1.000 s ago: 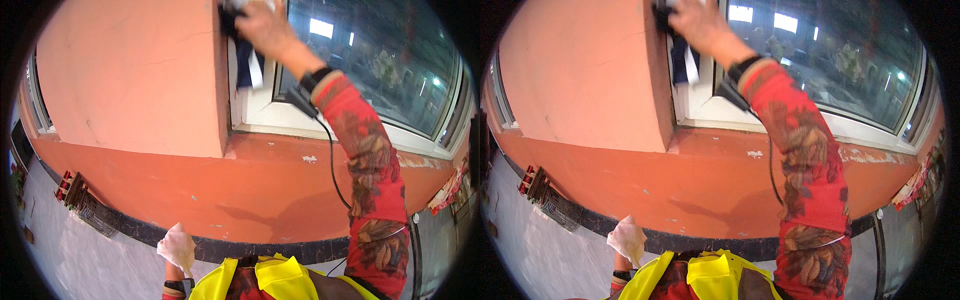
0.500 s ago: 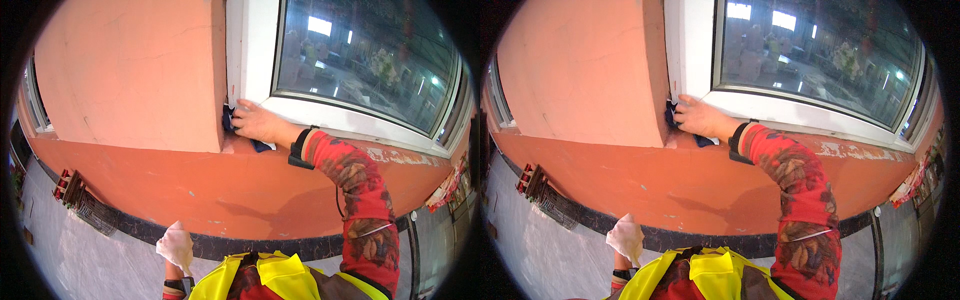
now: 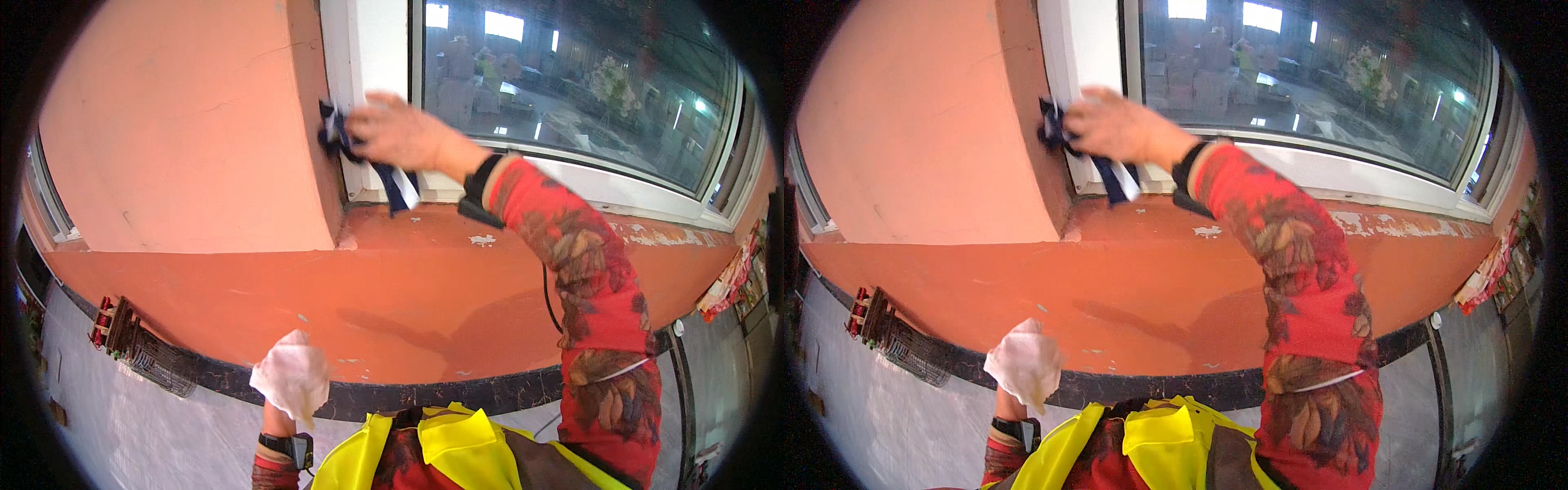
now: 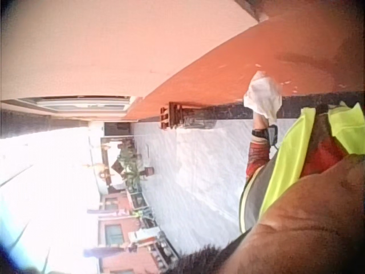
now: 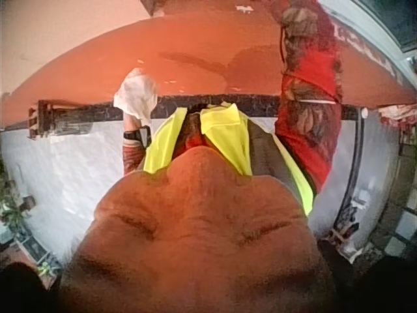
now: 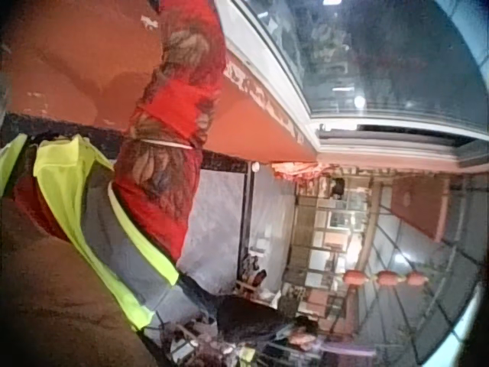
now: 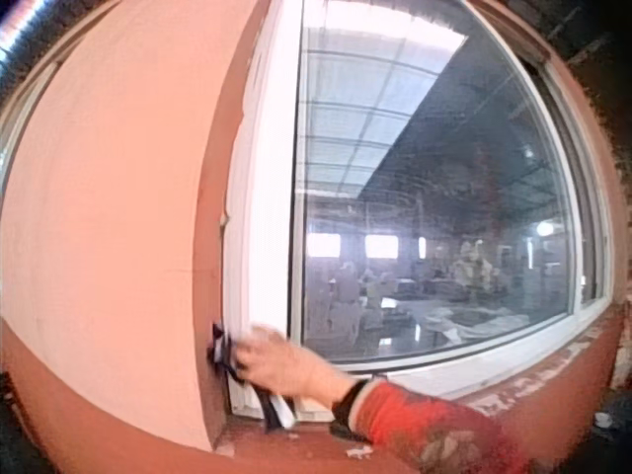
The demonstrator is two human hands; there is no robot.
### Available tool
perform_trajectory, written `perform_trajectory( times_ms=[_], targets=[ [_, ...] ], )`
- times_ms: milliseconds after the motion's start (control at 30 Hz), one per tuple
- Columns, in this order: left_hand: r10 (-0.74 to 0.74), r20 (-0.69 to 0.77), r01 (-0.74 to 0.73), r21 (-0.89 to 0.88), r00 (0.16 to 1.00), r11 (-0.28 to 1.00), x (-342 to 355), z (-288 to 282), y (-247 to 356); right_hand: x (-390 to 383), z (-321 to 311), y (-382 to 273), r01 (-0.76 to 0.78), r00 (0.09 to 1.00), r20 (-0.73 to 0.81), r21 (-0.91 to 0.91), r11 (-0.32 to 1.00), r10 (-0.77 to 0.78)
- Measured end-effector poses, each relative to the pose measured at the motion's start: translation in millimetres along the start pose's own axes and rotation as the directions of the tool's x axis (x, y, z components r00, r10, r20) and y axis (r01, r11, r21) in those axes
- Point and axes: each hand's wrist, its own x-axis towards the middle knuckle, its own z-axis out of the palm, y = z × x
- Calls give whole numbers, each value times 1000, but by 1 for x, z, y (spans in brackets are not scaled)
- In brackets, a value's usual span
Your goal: The person wipes the window frame and sill using a white cloth and a dark cloth. They clean the horizontal sill and vertical frame sections, then wipe the glass pane itself.
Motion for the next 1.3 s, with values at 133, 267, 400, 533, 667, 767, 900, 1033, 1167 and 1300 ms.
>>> perform_trajectory(
  times_ms=[133, 267, 400, 533, 667, 767, 900, 1033, 1167, 1300],
  targets=[
    [28, -12, -28, -1, 1000, 1000, 0, 42, 25, -44, 13, -29, 151, 987, 24, 166, 975, -157],
    [80, -61, -79, 22, 995, 997, -15, 107, 62, -78, -11, -5, -18, 994, -103, 77, 997, 25],
    [247, -114, -232, 131, 962, 964, -7, 176, 110, -119, -26, 2, -108, 985, -138, -21, 994, 104],
    [810, 208, -646, 720, 548, 253, 96, 259, 153, -157, -44, 0, -256, 964, -72, -8, 967, 254],
    [721, 684, -561, 641, 110, -523, 155, 321, 130, -167, -54, -48, -613, 744, -22, 377, 694, 668],
    [257, 843, -663, 532, 472, -527, 158, 343, 77, -157, -38, -105, -627, 779, 269, 350, 695, 567],
    [-67, 854, -676, 358, 516, -644, 155, 361, 33, -163, -21, -142, -580, 772, 137, 550, 601, 620],
    [-80, 916, -845, 327, 394, -424, 137, 355, 19, -228, -35, -117, -634, 761, 63, 276, 722, 645],
    [-249, 881, -841, 248, 402, -481, 129, 349, 23, -328, -73, -83, -955, 194, 203, -187, 232, 960],
    [-245, 884, -811, 215, 398, -544, 137, 351, 21, -334, -69, -82, -990, 36, 93, -134, 49, 995]
  ],
)
